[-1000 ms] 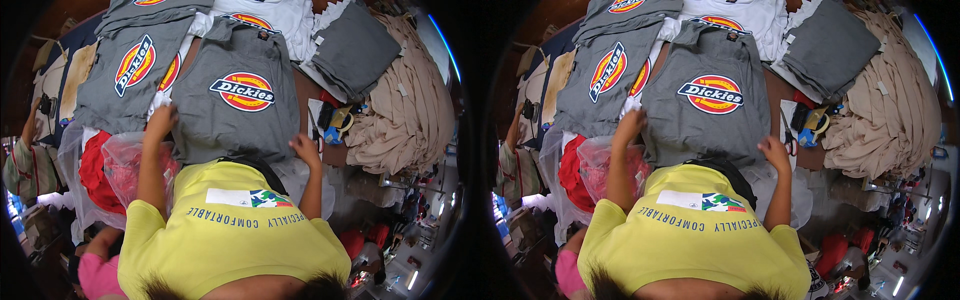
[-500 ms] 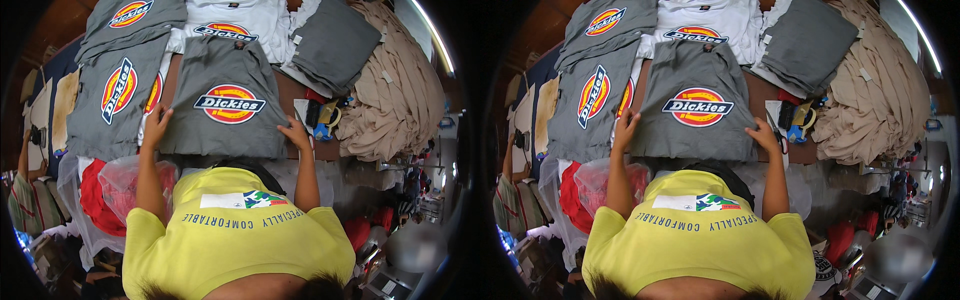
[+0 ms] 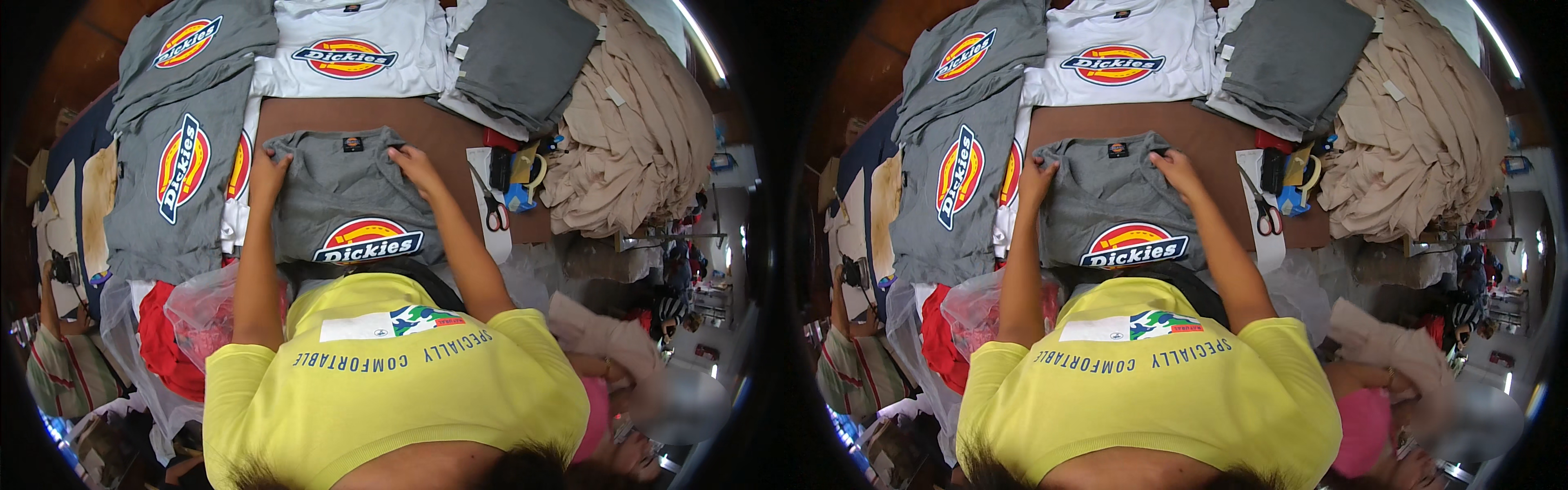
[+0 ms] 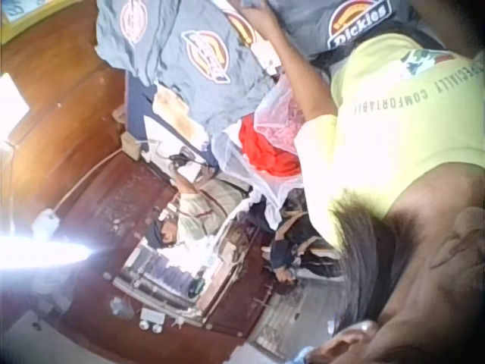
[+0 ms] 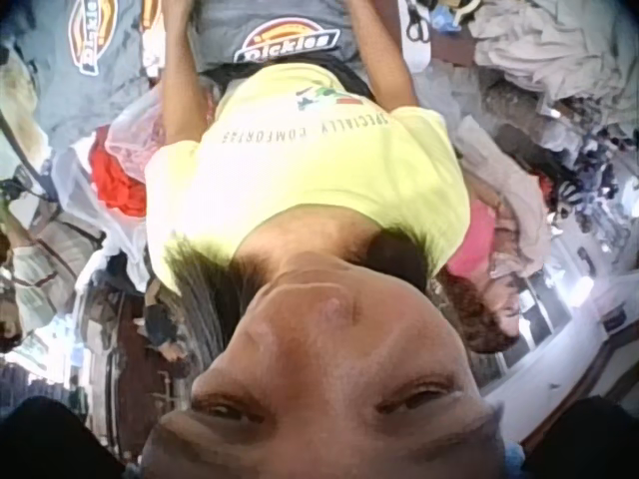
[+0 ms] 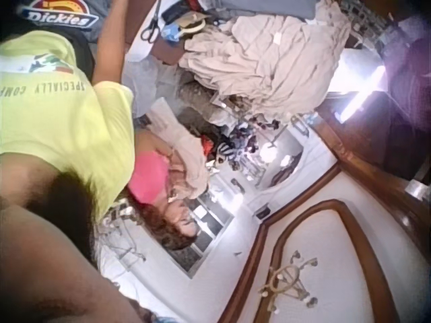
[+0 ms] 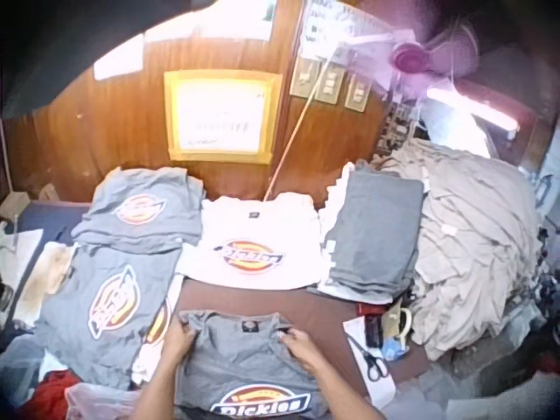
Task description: The person folds gray and white t-shirts on a wooden table, uses shears to trim a loose thread from one of the white shirts, and stacks the folded items into a pile.
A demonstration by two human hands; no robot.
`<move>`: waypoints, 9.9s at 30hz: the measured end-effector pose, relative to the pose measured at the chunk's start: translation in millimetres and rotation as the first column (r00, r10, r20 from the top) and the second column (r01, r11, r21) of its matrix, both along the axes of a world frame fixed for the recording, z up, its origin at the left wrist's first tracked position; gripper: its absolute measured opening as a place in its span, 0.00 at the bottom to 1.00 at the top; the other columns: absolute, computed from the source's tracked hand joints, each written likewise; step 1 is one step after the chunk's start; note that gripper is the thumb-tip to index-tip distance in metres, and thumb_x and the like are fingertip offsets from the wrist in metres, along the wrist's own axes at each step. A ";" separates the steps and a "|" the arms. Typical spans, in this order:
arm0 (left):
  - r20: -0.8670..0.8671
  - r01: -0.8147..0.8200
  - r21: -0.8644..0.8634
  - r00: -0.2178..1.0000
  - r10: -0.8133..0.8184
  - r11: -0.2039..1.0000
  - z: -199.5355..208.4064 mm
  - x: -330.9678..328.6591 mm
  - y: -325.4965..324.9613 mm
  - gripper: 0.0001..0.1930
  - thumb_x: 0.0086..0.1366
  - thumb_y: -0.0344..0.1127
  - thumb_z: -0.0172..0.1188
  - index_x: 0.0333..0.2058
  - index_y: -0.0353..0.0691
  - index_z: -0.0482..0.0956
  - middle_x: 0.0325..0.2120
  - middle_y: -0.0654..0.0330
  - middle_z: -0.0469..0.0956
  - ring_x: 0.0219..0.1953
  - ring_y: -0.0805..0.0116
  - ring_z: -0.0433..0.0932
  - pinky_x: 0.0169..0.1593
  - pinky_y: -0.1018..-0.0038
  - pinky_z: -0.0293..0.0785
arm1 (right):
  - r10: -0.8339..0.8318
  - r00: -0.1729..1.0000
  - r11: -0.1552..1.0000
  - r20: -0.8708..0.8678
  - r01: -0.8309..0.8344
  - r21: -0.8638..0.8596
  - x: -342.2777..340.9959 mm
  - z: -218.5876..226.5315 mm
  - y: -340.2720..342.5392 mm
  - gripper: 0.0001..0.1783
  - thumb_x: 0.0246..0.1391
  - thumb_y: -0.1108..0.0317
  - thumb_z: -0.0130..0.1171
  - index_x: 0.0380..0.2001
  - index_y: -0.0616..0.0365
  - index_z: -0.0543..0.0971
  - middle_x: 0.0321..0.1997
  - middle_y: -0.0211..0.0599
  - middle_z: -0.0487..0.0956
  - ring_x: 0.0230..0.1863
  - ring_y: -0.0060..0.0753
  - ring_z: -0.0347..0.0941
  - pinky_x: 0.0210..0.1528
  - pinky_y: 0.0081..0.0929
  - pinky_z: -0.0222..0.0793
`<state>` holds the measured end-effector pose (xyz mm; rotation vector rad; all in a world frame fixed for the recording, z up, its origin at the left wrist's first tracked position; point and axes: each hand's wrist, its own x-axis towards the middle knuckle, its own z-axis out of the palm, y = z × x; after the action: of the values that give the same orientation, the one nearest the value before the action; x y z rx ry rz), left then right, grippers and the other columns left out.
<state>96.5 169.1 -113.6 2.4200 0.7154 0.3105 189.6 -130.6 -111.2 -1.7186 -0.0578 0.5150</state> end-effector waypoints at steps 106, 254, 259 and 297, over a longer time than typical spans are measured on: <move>0.092 0.084 -0.996 0.881 -0.464 -0.039 4.2 152.2 -223.0 0.33 0.55 0.55 0.59 0.51 0.34 0.68 0.48 0.55 0.71 0.47 0.62 0.72 0.55 0.69 0.63 | -0.064 0.998 0.997 0.027 0.065 -0.034 -174.3 7.4 -181.2 0.21 0.47 0.77 0.60 0.46 0.58 0.70 0.37 0.25 0.69 0.29 0.11 0.60 0.30 0.12 0.58; -0.029 0.400 0.460 0.899 -0.437 0.793 -14.6 20.9 -63.8 0.33 0.63 0.55 0.43 0.61 0.40 0.54 0.62 0.56 0.53 0.65 0.60 0.50 0.64 0.58 0.44 | 0.540 0.603 0.512 0.587 0.318 -0.798 -4.9 -21.3 -85.8 0.30 0.58 0.52 0.44 0.61 0.50 0.58 0.67 0.36 0.54 0.67 0.36 0.49 0.65 0.47 0.40; 0.100 0.269 0.504 0.926 -0.365 0.821 -5.4 29.2 -111.9 0.33 0.62 0.49 0.49 0.62 0.42 0.51 0.64 0.55 0.47 0.65 0.54 0.46 0.61 0.44 0.41 | 0.317 0.645 0.678 0.696 0.359 -0.642 31.1 -10.1 -89.4 0.25 0.53 0.53 0.51 0.53 0.48 0.68 0.59 0.33 0.63 0.60 0.42 0.56 0.58 0.46 0.49; 0.190 0.110 0.593 0.944 -0.271 0.798 0.8 17.3 -47.7 0.16 0.60 0.43 0.53 0.45 0.44 0.70 0.45 0.57 0.69 0.50 0.54 0.66 0.48 0.57 0.61 | 0.026 0.998 0.930 -0.054 -0.044 -0.364 -90.4 25.9 -229.6 0.12 0.51 0.62 0.58 0.27 0.61 0.74 0.21 0.30 0.74 0.24 0.19 0.71 0.25 0.19 0.66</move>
<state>113.9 121.4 -112.8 2.9043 0.2603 0.8596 99.2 -360.2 -85.3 -2.0715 0.0451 0.6227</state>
